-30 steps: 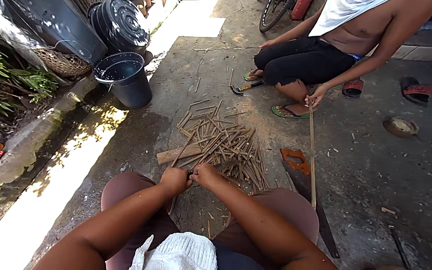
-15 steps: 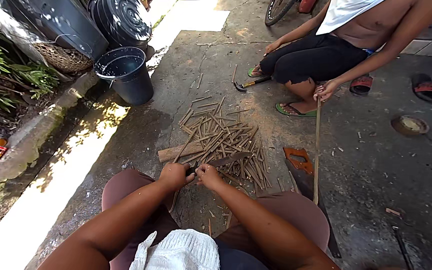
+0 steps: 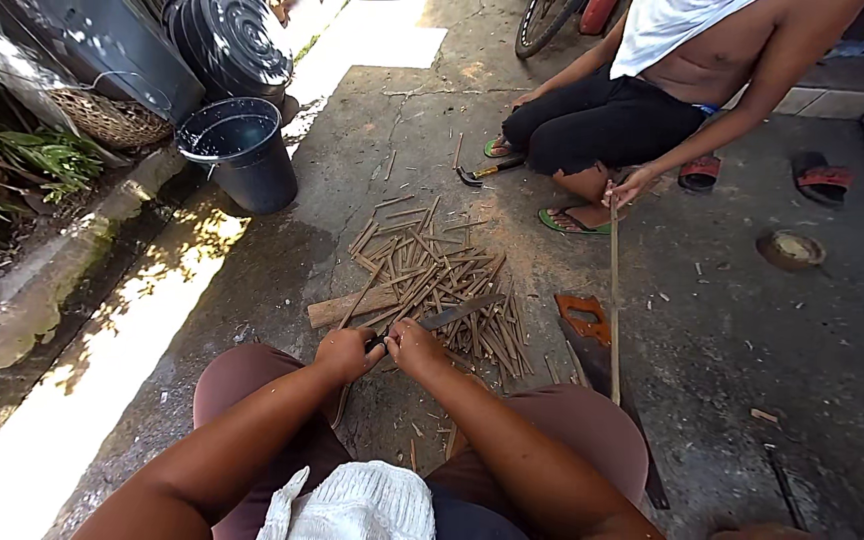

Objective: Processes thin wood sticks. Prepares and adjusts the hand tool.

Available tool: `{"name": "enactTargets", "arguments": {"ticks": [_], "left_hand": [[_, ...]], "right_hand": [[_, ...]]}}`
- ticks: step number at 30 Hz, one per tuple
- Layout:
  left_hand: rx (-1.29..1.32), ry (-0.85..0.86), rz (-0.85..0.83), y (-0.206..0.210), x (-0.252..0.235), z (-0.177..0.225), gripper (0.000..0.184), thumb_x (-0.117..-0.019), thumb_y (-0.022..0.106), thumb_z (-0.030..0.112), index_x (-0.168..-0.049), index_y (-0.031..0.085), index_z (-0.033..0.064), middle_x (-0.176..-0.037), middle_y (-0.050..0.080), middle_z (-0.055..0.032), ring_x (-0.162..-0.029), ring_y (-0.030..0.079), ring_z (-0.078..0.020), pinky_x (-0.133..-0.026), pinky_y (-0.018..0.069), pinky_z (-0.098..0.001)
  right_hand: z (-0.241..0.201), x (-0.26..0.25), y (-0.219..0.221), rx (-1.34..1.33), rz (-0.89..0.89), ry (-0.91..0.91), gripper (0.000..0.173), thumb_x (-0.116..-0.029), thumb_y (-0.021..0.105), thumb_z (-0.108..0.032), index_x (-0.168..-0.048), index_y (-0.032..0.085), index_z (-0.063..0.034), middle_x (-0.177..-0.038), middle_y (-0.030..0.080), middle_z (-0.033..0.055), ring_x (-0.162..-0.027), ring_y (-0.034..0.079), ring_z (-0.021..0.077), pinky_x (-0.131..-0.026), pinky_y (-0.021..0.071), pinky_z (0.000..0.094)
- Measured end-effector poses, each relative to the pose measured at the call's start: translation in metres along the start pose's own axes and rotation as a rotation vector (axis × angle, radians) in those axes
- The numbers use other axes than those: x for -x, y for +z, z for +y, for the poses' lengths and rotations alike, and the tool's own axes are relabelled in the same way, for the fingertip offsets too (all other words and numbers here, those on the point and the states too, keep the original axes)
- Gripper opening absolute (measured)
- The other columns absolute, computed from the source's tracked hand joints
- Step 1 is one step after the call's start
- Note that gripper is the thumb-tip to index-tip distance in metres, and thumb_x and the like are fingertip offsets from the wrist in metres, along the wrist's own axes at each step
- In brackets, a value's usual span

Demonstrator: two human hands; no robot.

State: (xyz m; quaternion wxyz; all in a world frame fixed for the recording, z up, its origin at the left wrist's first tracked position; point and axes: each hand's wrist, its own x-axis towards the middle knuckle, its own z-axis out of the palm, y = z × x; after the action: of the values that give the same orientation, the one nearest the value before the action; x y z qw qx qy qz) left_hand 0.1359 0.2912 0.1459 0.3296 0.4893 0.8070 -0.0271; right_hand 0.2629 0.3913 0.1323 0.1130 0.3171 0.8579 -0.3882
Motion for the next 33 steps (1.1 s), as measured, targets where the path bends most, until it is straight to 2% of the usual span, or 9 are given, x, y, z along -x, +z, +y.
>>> {"name": "enactTargets", "arguments": {"ticks": [6,9,12,16,21,23,26,30,33], "left_hand": [[-0.074,0.019,0.026,0.001,0.006,-0.002,0.049,-0.1085,0.039,0.042,-0.144,0.058,0.0133,-0.119,0.071,-0.0194,-0.115,0.066,-0.0365,-0.105,0.0445,-0.0565],[-0.044,-0.018,0.031,-0.002,0.009,-0.004,0.048,-0.1072,0.042,0.041,-0.139,0.055,0.0067,-0.109,0.07,-0.0209,-0.107,0.067,-0.0387,-0.098,0.0481,-0.0582],[-0.043,-0.058,0.017,-0.005,0.01,-0.002,0.048,-0.106,0.046,0.041,-0.138,0.051,0.0059,-0.108,0.069,-0.0209,-0.107,0.067,-0.0393,-0.095,0.05,-0.0585],[-0.086,-0.008,0.025,-0.002,0.015,-0.002,0.056,-0.1011,0.055,0.049,-0.137,0.052,0.0049,-0.108,0.07,-0.0213,-0.106,0.068,-0.0396,-0.094,0.0505,-0.0591],[-0.166,0.023,-0.001,-0.001,0.013,-0.003,0.052,-0.1042,0.054,0.048,-0.13,0.06,0.0041,-0.113,0.071,-0.0205,-0.112,0.067,-0.0377,-0.105,0.0448,-0.0568],[-0.177,0.015,-0.017,-0.002,0.012,-0.002,0.05,-0.1042,0.054,0.047,-0.129,0.061,0.004,-0.114,0.071,-0.0204,-0.114,0.067,-0.0371,-0.107,0.0431,-0.0566],[-0.164,0.006,-0.031,-0.003,0.011,-0.002,0.045,-0.102,0.058,0.039,-0.129,0.06,0.0037,-0.115,0.07,-0.0215,-0.114,0.066,-0.0385,-0.104,0.0446,-0.0578],[-0.111,-0.005,-0.037,-0.004,0.012,-0.004,0.042,-0.098,0.062,0.035,-0.128,0.061,0.006,-0.115,0.07,-0.0215,-0.113,0.067,-0.0406,-0.095,0.0498,-0.0619],[-0.069,-0.016,-0.041,-0.003,0.011,-0.007,0.048,-0.1014,0.059,0.045,-0.129,0.061,0.0055,-0.115,0.07,-0.0207,-0.113,0.067,-0.0392,-0.097,0.0493,-0.0607]], "right_hand": [[0.0,0.0,-0.001,-0.002,0.078,0.018,0.032,-0.1035,0.061,-0.02,-0.132,0.06,-0.0047,-0.14,0.056,0.0172,-0.127,0.06,0.0309,-0.105,0.0504,0.0467],[0.008,0.0,0.0,-0.026,0.138,-0.159,0.03,-0.1034,0.06,-0.018,-0.132,0.068,-0.0095,-0.137,0.06,0.0167,-0.126,0.06,0.0302,-0.108,0.0492,0.045],[0.008,-0.001,0.0,0.076,0.066,-0.346,0.029,-0.1052,0.057,-0.016,-0.13,0.072,-0.0102,-0.135,0.064,0.016,-0.131,0.057,0.0319,-0.112,0.0452,0.0454],[0.001,0.0,0.001,0.165,0.002,-0.355,0.029,-0.1059,0.054,-0.013,-0.128,0.072,-0.0052,-0.134,0.066,0.0147,-0.132,0.057,0.032,-0.112,0.0445,0.0455],[-0.006,0.001,0.006,0.286,-0.023,-0.34,0.03,-0.1078,0.048,-0.01,-0.127,0.069,0.0011,-0.133,0.066,0.018,-0.132,0.057,0.0344,-0.109,0.0471,0.048],[-0.002,0.003,0.017,0.378,0.093,-0.467,0.027,-0.105,0.046,-0.001,-0.118,0.068,0.0069,-0.124,0.069,0.0217,-0.125,0.062,0.0379,-0.097,0.0543,0.0498],[0.015,-0.005,0.046,0.503,0.515,-0.807,0.016,-0.0933,0.057,0.007,-0.097,0.073,0.0058,-0.095,0.072,0.0179,-0.096,0.073,0.0338,-0.075,0.0617,0.0434],[0.025,-0.01,0.05,0.578,0.723,-1.061,0.014,-0.0932,0.059,0.005,-0.094,0.073,0.0003,-0.088,0.071,0.0116,-0.088,0.072,0.0278,-0.08,0.062,0.0409],[0.028,-0.011,0.048,0.357,0.727,-0.981,0.013,-0.096,0.06,0.001,-0.096,0.073,-0.0004,-0.095,0.074,0.0145,-0.093,0.074,0.0299,-0.085,0.0621,0.0426]]}}
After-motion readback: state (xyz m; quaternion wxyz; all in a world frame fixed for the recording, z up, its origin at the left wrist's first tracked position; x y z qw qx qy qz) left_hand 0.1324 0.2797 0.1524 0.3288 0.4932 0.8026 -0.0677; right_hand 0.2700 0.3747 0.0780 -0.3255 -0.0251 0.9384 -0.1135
